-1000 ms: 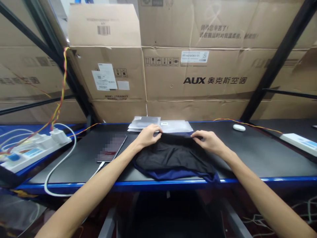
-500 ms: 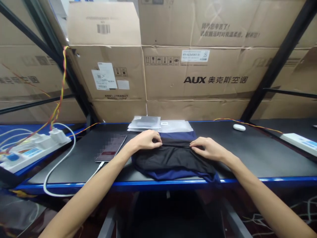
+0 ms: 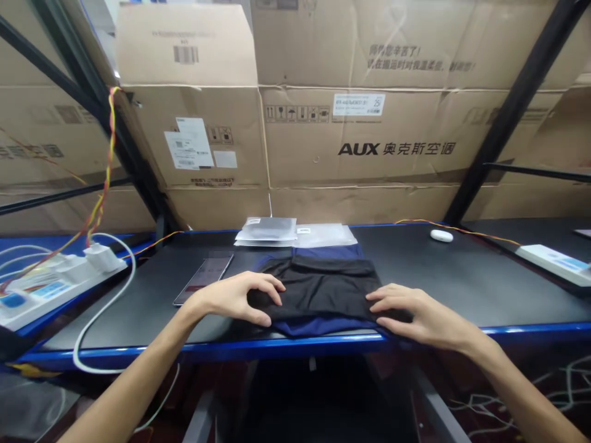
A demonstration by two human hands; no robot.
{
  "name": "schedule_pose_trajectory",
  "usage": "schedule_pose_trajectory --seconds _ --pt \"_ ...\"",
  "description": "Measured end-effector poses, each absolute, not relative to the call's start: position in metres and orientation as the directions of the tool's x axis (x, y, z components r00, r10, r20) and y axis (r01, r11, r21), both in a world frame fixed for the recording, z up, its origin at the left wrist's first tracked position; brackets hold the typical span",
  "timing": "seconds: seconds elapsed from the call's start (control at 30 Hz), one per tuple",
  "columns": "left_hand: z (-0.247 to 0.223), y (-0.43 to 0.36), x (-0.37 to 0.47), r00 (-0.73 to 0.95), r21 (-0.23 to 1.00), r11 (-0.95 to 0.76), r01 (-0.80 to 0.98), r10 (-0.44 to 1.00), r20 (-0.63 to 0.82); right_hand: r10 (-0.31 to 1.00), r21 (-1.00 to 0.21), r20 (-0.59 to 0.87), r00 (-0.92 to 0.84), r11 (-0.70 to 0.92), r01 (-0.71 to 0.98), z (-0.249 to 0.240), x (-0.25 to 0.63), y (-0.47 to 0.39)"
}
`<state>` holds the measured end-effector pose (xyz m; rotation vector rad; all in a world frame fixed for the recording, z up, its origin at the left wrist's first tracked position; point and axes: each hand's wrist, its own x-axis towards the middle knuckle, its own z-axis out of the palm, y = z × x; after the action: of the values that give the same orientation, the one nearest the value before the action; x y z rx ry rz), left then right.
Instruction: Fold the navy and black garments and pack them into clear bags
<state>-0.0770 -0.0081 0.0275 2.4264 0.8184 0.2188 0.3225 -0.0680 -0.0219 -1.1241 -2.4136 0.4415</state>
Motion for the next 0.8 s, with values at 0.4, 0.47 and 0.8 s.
schedule_pose_trajectory --seconds 0.4,0.47,0.8 --pt "0.018 0.027 -0.055 0.506 0.353 -0.559 0.750 0.829 0.237 0.882 -0.528 0.429 -0.198 0.422 0.737 -0.020 0.311 -0.035" --pt "0.010 0.035 -0.052 0.464 0.223 -0.512 0.829 0.854 0.236 0.884 -0.479 0.431 -0.180 0.393 0.785 -0.027 0.308 -0.026" --pt "0.004 0.037 -0.066 0.385 0.090 -0.414 0.906 0.893 0.233 0.759 -0.093 0.582 -0.292 0.418 0.904 -0.036 0.312 -0.019"
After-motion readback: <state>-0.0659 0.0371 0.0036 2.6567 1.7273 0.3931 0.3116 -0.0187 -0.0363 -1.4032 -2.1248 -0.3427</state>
